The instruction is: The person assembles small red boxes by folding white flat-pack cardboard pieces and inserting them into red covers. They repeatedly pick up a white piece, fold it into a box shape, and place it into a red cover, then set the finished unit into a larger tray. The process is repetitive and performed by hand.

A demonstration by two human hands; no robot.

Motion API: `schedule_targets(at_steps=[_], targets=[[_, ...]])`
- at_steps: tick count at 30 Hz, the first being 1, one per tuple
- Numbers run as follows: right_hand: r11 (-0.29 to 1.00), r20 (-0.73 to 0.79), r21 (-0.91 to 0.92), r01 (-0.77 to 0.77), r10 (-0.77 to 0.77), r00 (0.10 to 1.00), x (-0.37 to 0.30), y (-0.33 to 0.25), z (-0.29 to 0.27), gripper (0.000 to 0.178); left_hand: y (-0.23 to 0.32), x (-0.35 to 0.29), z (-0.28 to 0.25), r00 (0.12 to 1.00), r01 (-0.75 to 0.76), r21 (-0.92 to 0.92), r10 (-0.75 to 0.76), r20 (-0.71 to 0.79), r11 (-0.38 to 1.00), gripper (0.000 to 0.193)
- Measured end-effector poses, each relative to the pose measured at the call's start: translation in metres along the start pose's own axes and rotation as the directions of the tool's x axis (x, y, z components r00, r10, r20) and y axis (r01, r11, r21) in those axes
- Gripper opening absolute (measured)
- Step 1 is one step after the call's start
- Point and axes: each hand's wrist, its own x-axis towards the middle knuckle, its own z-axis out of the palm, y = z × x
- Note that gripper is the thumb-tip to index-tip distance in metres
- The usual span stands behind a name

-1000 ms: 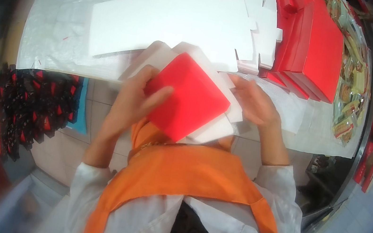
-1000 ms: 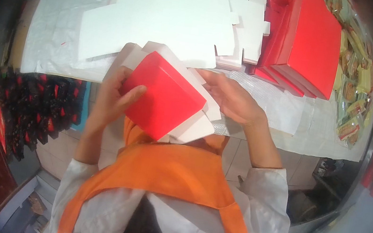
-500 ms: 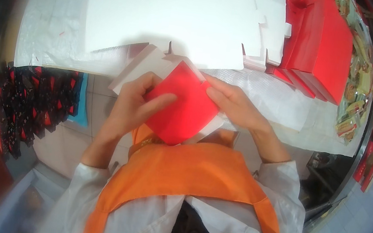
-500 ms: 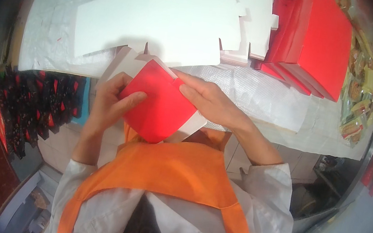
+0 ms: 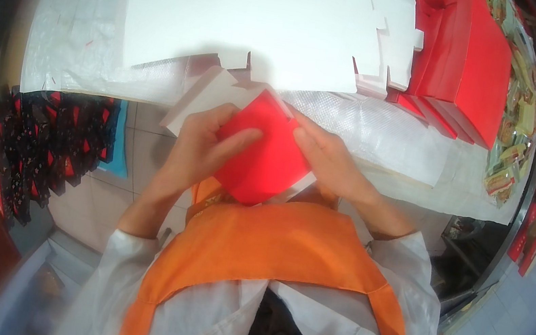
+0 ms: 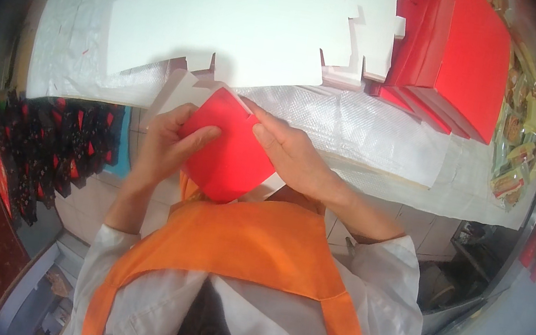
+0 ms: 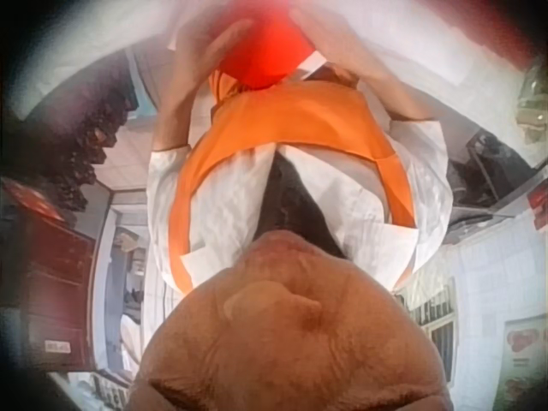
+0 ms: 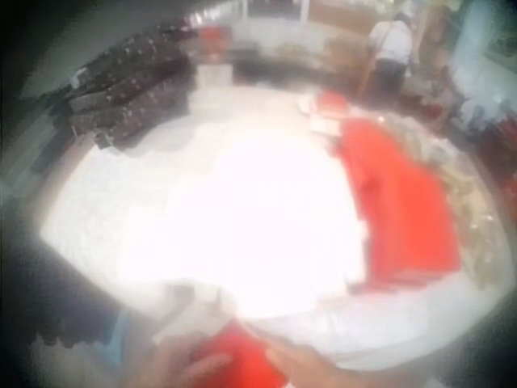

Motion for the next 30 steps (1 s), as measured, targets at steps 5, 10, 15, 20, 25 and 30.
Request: schedule_targets(at_steps=[5, 10, 15, 20, 25, 30], targets=[[0.993, 0.029, -0.1, 0.07, -0.067, 0.997, -0.006, 0.0, 0.002, 0.044, 0.0, 0.001, 0.001, 1.0, -0.005, -0.008, 0.005, 0.016, 1.0, 0.016], [0.975, 0.058, -0.162, 0.154, -0.146, 0.988, -0.013, 0.0, 0.004, 0.045, 0.0, -0.001, 0.003, 0.999, -0.011, -0.032, 0.012, 0.04, 0.999, 0.015], [0.975, 0.121, -0.116, 0.189, -0.175, 0.977, -0.005, -0.003, -0.005, 0.047, 0.009, 0.008, -0.007, 0.996, -0.089, 0.073, 0.087, 0.032, 0.993, 0.016], [0.95, -0.097, -0.05, 0.309, -0.313, 0.945, 0.011, -0.017, -0.007, 0.053, 0.015, 0.034, -0.026, 0.502, -0.473, 0.665, 0.797, -0.336, 0.578, 0.031], [0.92, -0.204, 0.237, 0.312, -0.267, 0.942, 0.009, -0.004, 0.004, 0.062, -0.025, 0.004, -0.018, 0.619, -0.356, 0.269, 0.441, -0.65, 0.895, 0.058], [0.942, -0.119, -0.018, 0.336, -0.336, 0.934, -0.001, 0.006, 0.024, 0.066, -0.013, -0.017, 0.013, 0.905, -0.045, -0.304, -0.09, -0.416, 0.952, 0.075]])
